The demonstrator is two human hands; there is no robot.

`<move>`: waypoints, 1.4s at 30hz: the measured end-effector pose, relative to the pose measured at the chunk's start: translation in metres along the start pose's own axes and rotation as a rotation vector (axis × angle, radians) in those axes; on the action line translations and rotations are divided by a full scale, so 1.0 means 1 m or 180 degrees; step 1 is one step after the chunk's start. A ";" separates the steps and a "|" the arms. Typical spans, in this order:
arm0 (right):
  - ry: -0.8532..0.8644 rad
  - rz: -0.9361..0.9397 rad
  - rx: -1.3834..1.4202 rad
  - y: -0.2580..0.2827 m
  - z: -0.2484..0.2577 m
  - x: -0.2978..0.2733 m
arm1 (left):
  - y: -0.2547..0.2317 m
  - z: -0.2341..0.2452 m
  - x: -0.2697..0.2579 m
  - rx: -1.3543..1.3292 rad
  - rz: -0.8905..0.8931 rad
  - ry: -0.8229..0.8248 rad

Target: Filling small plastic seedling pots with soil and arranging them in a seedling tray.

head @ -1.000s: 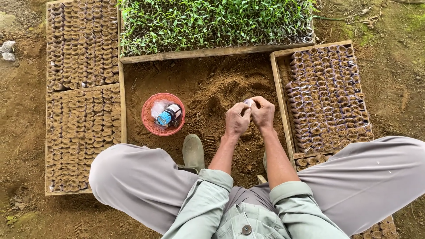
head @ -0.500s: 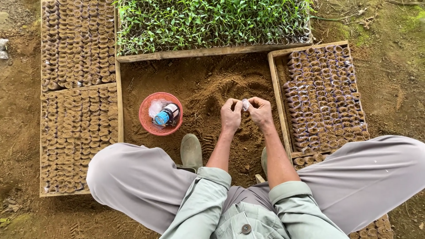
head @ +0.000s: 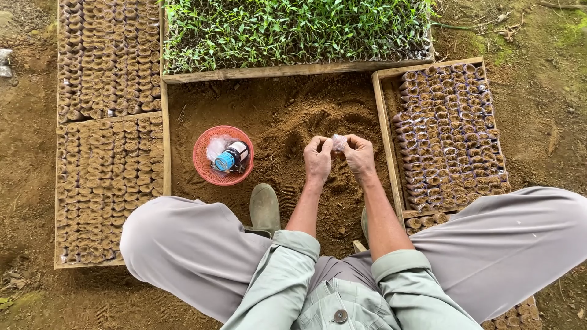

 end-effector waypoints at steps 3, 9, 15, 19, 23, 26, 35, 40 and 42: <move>0.0049 0.0013 0.0032 0.014 0.001 -0.005 | -0.004 -0.003 -0.001 -0.0234 0.0192 -0.0068; 0.0209 -0.0041 -0.0103 -0.004 0.006 0.003 | 0.001 -0.003 0.001 -0.0276 0.0294 -0.0017; 0.0385 -0.0152 -0.0095 0.002 0.005 -0.001 | 0.004 -0.002 0.003 -0.0463 0.0375 -0.0079; 0.0475 -0.0161 -0.0144 0.007 0.001 -0.004 | -0.006 -0.006 0.000 -0.0684 0.0437 -0.0143; 0.0426 -0.0082 -0.0059 0.018 0.003 -0.008 | 0.008 0.001 0.003 -0.0581 0.0435 -0.0266; 0.0281 -0.0011 -0.0113 0.012 0.005 -0.003 | 0.022 0.004 0.009 -0.0454 0.0482 -0.0358; 0.0154 0.0039 -0.0265 -0.016 0.006 0.010 | 0.018 0.000 0.004 -0.0622 0.0812 -0.0298; 0.0172 -0.0039 -0.0207 -0.016 0.004 0.010 | 0.029 0.001 0.005 -0.0581 0.0876 -0.0184; 0.0215 -0.0135 -0.0129 -0.012 0.002 0.007 | 0.027 0.000 0.004 -0.0637 0.0929 -0.0178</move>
Point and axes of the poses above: each hand's wrist, its own x-axis towards the middle knuckle, its own z-axis out of the back of the hand, y = z × x, the point moved 2 cm from there along x, towards the middle knuckle, and after that the axes turned 9 degrees about -x, right-handed, at the moved point
